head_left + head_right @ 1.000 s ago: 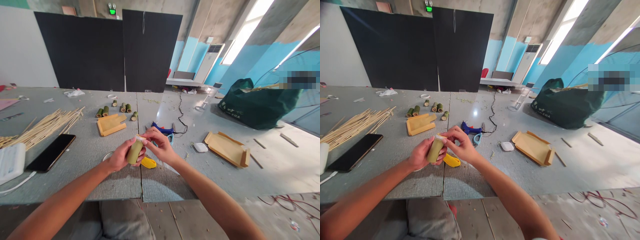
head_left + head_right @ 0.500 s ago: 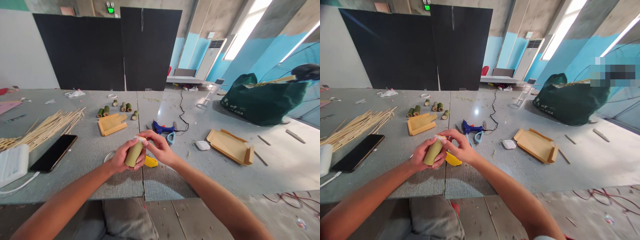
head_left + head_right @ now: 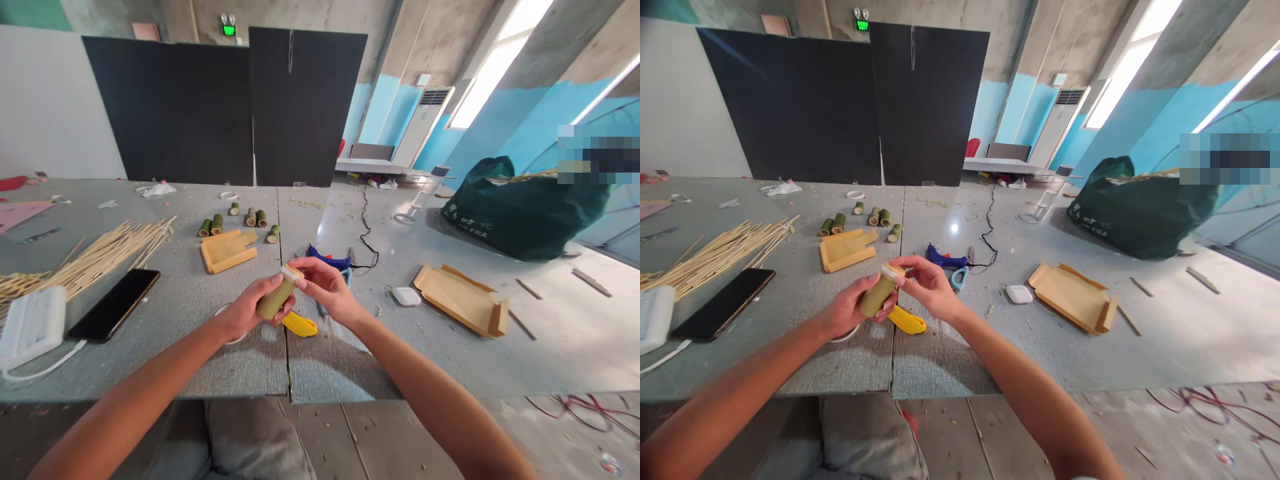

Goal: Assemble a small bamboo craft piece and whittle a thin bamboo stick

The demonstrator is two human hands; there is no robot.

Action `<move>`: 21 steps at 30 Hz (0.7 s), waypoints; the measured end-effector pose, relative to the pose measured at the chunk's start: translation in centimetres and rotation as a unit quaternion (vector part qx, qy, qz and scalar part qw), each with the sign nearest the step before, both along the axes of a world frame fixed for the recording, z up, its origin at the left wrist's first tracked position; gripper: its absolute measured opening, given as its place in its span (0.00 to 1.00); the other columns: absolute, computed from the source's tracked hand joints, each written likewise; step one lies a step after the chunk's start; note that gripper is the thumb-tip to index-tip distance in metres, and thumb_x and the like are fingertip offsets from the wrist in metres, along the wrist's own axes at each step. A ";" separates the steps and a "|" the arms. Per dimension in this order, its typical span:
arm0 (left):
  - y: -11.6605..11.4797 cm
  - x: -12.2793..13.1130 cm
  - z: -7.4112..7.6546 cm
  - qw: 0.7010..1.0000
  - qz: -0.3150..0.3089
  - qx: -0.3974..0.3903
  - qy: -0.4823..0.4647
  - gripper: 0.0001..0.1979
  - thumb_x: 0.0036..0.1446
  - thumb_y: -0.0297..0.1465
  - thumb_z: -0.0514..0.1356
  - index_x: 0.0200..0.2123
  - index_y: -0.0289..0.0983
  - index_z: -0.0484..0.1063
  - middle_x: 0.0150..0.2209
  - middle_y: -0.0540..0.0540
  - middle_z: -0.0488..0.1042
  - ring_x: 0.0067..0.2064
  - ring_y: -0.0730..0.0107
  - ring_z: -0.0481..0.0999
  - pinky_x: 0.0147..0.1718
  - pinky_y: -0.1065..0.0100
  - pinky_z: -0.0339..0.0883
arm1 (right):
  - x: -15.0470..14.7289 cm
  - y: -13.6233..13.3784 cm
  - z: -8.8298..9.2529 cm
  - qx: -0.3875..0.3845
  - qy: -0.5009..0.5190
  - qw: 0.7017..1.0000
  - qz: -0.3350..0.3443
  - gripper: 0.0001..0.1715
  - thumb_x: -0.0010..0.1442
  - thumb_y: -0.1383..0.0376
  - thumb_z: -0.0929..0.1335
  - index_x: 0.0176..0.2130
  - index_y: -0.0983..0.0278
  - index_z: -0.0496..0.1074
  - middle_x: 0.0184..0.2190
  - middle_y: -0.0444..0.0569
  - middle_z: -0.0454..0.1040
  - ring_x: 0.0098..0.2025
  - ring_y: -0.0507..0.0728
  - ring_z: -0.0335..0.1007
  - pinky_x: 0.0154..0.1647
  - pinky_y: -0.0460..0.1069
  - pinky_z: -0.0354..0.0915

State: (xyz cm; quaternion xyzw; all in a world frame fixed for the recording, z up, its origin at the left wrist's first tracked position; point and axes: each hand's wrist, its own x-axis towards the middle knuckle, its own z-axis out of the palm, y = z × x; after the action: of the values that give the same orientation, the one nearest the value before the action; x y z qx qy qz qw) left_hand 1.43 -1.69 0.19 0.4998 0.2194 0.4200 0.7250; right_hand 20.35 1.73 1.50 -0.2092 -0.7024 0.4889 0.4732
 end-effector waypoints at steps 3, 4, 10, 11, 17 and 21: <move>0.2 -0.2 0.1 1.000 0.004 -0.004 0.011 0.22 0.66 0.49 0.54 0.35 0.35 0.69 0.26 0.50 0.67 0.24 0.76 0.63 0.22 0.72 0.55 | 0.2 0.2 0.2 -0.013 -0.004 1.000 0.013 0.21 0.60 0.53 0.76 0.50 0.58 0.76 0.47 0.48 0.78 0.45 0.54 0.75 0.51 0.53 0.73; 0.3 -0.3 0.1 1.000 0.006 0.000 0.015 0.22 0.67 0.49 0.54 0.34 0.35 0.69 0.25 0.50 0.67 0.24 0.76 0.63 0.22 0.72 0.54 | 0.3 0.2 0.3 -0.012 -0.009 1.000 0.017 0.21 0.60 0.53 0.76 0.50 0.58 0.76 0.47 0.49 0.78 0.45 0.54 0.75 0.51 0.53 0.73; 0.3 -0.4 0.3 0.999 0.020 0.025 0.028 0.22 0.67 0.47 0.54 0.31 0.35 0.69 0.26 0.49 0.67 0.24 0.75 0.63 0.21 0.72 0.53 | 0.5 0.3 0.2 -0.010 -0.023 1.000 0.019 0.24 0.60 0.52 0.76 0.53 0.57 0.75 0.49 0.50 0.78 0.49 0.56 0.76 0.53 0.54 0.73; 0.3 -0.4 0.3 0.999 0.021 0.024 0.030 0.22 0.67 0.47 0.54 0.31 0.34 0.69 0.26 0.49 0.67 0.24 0.75 0.63 0.21 0.72 0.53 | 0.5 0.3 0.2 -0.006 -0.024 1.000 0.015 0.24 0.60 0.53 0.76 0.53 0.57 0.75 0.49 0.50 0.78 0.49 0.56 0.76 0.53 0.54 0.73; 0.3 -0.3 0.6 0.999 0.027 0.017 0.041 0.22 0.65 0.49 0.56 0.33 0.35 0.69 0.27 0.49 0.69 0.24 0.76 0.63 0.21 0.73 0.53 | 0.3 0.5 -0.1 -0.028 0.012 0.999 0.019 0.24 0.60 0.54 0.76 0.53 0.55 0.71 0.46 0.48 0.80 0.48 0.55 0.77 0.52 0.55 0.74; 0.2 -0.2 0.8 0.998 0.027 0.019 0.045 0.23 0.65 0.50 0.56 0.32 0.35 0.68 0.26 0.49 0.68 0.24 0.76 0.62 0.21 0.73 0.53 | 0.3 0.4 -0.2 -0.041 0.017 0.999 0.007 0.25 0.60 0.54 0.76 0.53 0.55 0.69 0.47 0.49 0.81 0.49 0.55 0.78 0.53 0.55 0.74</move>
State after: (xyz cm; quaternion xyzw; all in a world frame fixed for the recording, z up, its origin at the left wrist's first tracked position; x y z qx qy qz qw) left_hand 1.18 -1.49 0.98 0.5256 0.2578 0.4207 0.6931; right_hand 20.61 2.16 1.28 -0.2152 -0.6752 0.5240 0.4724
